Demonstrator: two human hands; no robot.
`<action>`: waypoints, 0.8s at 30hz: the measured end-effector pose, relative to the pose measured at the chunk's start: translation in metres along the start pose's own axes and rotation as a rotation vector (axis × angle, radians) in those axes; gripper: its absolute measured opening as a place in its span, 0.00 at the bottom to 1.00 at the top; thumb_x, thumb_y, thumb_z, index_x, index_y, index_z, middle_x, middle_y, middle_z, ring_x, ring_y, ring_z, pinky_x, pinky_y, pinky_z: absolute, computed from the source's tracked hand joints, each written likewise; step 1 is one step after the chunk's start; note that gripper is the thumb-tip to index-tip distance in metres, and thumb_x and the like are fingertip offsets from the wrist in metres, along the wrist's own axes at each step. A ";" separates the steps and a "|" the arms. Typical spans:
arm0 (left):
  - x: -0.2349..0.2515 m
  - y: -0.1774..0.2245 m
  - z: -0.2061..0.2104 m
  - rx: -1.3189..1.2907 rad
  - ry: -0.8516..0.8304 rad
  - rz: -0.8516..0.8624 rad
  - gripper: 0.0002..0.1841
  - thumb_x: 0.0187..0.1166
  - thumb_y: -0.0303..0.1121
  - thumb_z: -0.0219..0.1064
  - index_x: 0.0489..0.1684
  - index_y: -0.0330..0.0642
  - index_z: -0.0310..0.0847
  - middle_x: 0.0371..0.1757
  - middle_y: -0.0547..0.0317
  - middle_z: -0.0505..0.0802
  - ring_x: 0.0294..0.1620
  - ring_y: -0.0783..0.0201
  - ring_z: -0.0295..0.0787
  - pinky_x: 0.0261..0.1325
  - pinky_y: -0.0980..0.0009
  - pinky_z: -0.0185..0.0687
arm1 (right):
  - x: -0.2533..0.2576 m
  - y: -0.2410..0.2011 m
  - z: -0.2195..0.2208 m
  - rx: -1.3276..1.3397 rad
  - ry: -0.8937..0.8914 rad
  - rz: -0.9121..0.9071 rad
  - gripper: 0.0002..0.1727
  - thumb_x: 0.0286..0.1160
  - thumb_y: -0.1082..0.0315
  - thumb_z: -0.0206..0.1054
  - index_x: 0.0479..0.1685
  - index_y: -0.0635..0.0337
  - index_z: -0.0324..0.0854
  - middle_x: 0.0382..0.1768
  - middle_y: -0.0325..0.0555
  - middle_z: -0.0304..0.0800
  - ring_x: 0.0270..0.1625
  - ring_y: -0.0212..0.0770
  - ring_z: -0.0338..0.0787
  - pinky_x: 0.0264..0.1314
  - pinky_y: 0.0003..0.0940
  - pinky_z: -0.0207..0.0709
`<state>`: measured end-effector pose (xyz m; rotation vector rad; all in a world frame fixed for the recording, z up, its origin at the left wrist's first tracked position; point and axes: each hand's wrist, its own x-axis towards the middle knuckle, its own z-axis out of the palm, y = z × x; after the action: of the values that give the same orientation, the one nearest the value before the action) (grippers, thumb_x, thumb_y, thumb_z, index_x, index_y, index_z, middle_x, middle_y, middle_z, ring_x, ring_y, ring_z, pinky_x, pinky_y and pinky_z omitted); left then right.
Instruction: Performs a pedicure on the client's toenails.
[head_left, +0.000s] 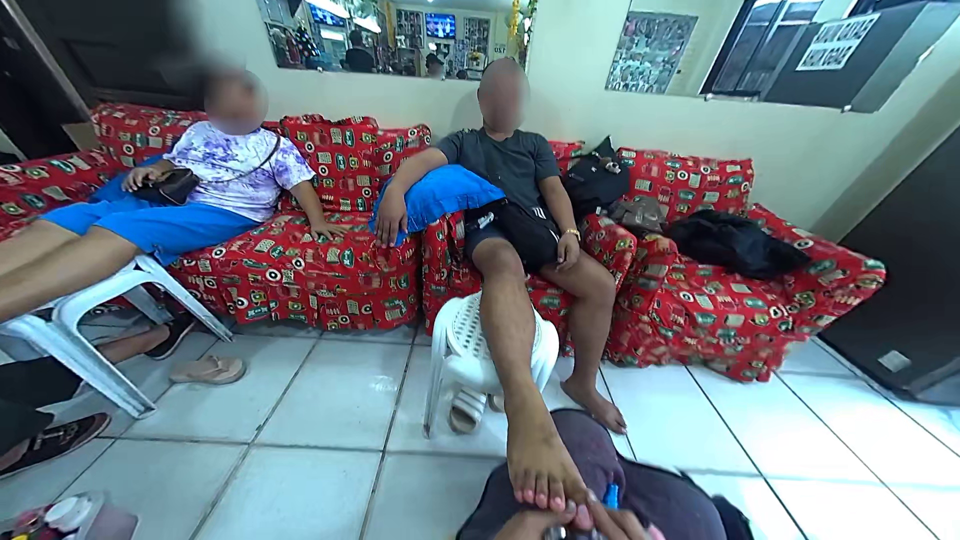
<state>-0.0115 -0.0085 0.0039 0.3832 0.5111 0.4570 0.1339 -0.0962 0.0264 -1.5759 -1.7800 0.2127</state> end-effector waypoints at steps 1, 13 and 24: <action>0.002 -0.001 -0.003 0.028 0.018 -0.001 0.17 0.93 0.31 0.44 0.38 0.48 0.80 0.32 0.68 0.91 0.27 0.76 0.86 0.32 0.82 0.83 | 0.000 0.005 0.002 -0.028 0.005 -0.006 0.22 0.71 0.80 0.60 0.64 0.79 0.84 0.52 0.72 0.90 0.49 0.63 0.93 0.53 0.54 0.86; 0.029 -0.017 -0.047 -0.197 -0.353 -0.093 0.06 0.81 0.38 0.68 0.43 0.47 0.86 0.43 0.60 0.91 0.30 0.75 0.86 0.32 0.84 0.82 | -0.024 0.037 -0.007 0.170 0.147 0.035 0.16 0.72 0.72 0.65 0.55 0.71 0.89 0.53 0.55 0.89 0.52 0.33 0.88 0.55 0.24 0.83; 0.031 -0.015 -0.048 -0.251 -0.376 -0.137 0.06 0.75 0.37 0.74 0.38 0.45 0.90 0.38 0.58 0.93 0.30 0.73 0.89 0.34 0.83 0.84 | -0.020 0.029 0.011 0.146 0.157 -0.028 0.17 0.75 0.75 0.61 0.57 0.70 0.90 0.47 0.54 0.88 0.49 0.32 0.86 0.53 0.21 0.80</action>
<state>-0.0086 0.0056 -0.0537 0.1831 0.1109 0.3014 0.1490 -0.1042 -0.0062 -1.4246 -1.6271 0.1957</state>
